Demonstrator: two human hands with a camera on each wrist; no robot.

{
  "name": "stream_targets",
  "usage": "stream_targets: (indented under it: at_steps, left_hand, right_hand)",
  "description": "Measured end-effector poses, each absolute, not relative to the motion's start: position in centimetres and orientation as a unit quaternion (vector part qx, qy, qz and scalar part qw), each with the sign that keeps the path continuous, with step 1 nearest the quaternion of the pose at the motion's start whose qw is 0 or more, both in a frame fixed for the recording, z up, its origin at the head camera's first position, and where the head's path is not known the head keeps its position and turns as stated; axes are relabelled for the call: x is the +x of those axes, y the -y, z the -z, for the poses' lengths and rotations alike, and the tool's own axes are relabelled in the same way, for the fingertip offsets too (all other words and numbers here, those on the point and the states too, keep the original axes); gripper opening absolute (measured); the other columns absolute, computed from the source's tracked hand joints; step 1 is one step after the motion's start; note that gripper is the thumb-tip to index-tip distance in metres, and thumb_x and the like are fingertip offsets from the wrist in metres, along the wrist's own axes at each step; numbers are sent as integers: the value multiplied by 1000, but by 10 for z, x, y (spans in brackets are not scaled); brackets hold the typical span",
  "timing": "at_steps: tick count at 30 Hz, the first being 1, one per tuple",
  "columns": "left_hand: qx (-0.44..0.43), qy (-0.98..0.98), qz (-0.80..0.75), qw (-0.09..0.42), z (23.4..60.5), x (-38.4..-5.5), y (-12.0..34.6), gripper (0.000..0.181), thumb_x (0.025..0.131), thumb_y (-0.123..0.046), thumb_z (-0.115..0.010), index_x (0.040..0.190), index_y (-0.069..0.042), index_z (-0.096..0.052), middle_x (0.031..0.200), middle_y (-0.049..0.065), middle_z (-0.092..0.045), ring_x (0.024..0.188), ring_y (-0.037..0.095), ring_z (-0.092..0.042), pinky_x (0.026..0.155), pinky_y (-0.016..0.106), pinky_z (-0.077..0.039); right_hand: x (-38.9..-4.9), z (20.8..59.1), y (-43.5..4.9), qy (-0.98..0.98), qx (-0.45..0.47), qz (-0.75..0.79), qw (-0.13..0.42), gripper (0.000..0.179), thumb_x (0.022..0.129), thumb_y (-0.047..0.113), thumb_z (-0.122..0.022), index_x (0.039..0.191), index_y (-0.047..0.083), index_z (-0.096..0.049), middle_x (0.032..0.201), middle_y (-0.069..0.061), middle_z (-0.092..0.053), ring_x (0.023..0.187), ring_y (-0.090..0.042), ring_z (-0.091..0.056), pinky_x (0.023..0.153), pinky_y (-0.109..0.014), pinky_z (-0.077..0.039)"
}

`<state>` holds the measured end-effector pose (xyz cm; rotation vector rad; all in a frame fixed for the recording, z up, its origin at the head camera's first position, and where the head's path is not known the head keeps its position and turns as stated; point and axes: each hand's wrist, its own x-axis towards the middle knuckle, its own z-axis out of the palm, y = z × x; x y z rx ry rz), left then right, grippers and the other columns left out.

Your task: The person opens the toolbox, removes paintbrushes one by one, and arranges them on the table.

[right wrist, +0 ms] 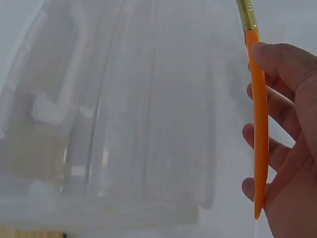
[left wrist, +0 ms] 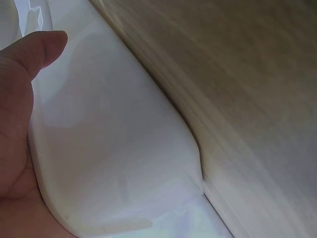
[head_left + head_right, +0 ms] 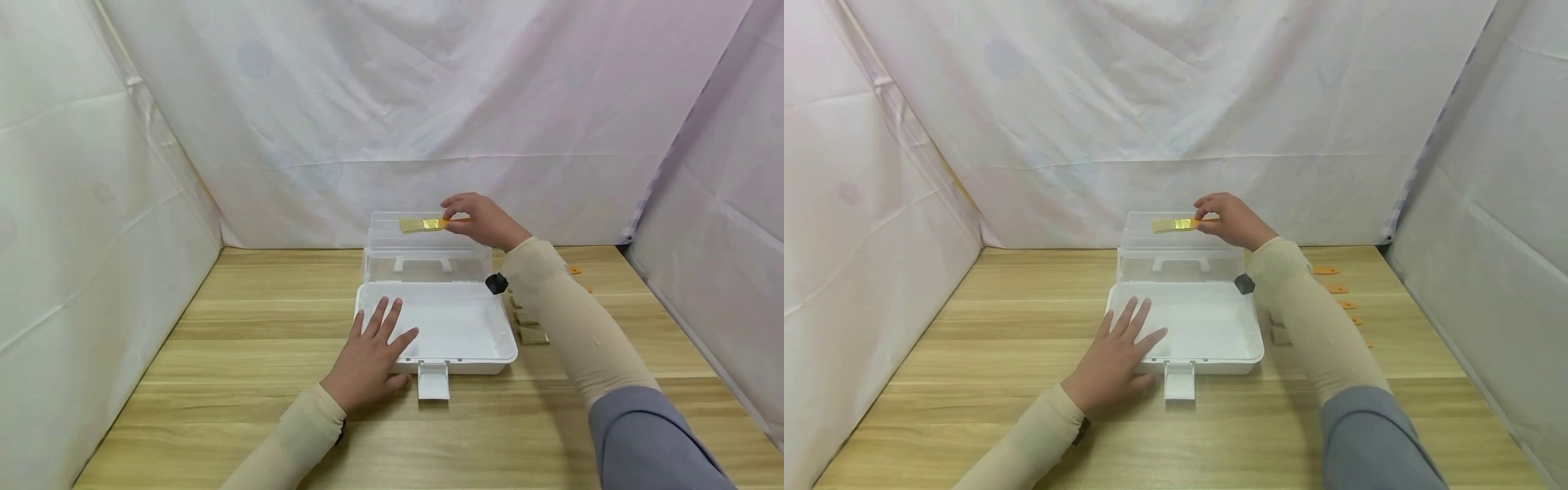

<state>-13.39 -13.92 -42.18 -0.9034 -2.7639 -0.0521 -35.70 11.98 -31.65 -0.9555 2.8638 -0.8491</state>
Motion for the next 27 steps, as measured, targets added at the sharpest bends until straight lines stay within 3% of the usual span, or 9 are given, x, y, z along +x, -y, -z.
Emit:
stream_targets:
  at_steps: [14, 27]
  left_hand:
    - [-319, 938, 32, 133, 427, -138, 137, 70, 84, -53, -70, 145, -24, -52, 162, 21, -17, 150, 39, -10, 109, 66, -25]
    - [-308, 945, 19, 112, 424, -138, 141, 70, 86, -53, -68, 147, -26, -49, 164, 19, -12, 150, 38, -7, 111, 65, -22]
  right_hand:
    - [-317, 308, -159, -903, -339, 264, -24, 10, 93, 17, -71, 103, 12, -72, 141, -8, -53, 136, -32, -40, 102, -53, -41]
    - [-281, 313, -195, -898, -360, 245, -60, 13, 90, 9, -74, 102, 13, -72, 140, -10, -54, 140, -34, -35, 106, -58, -35]
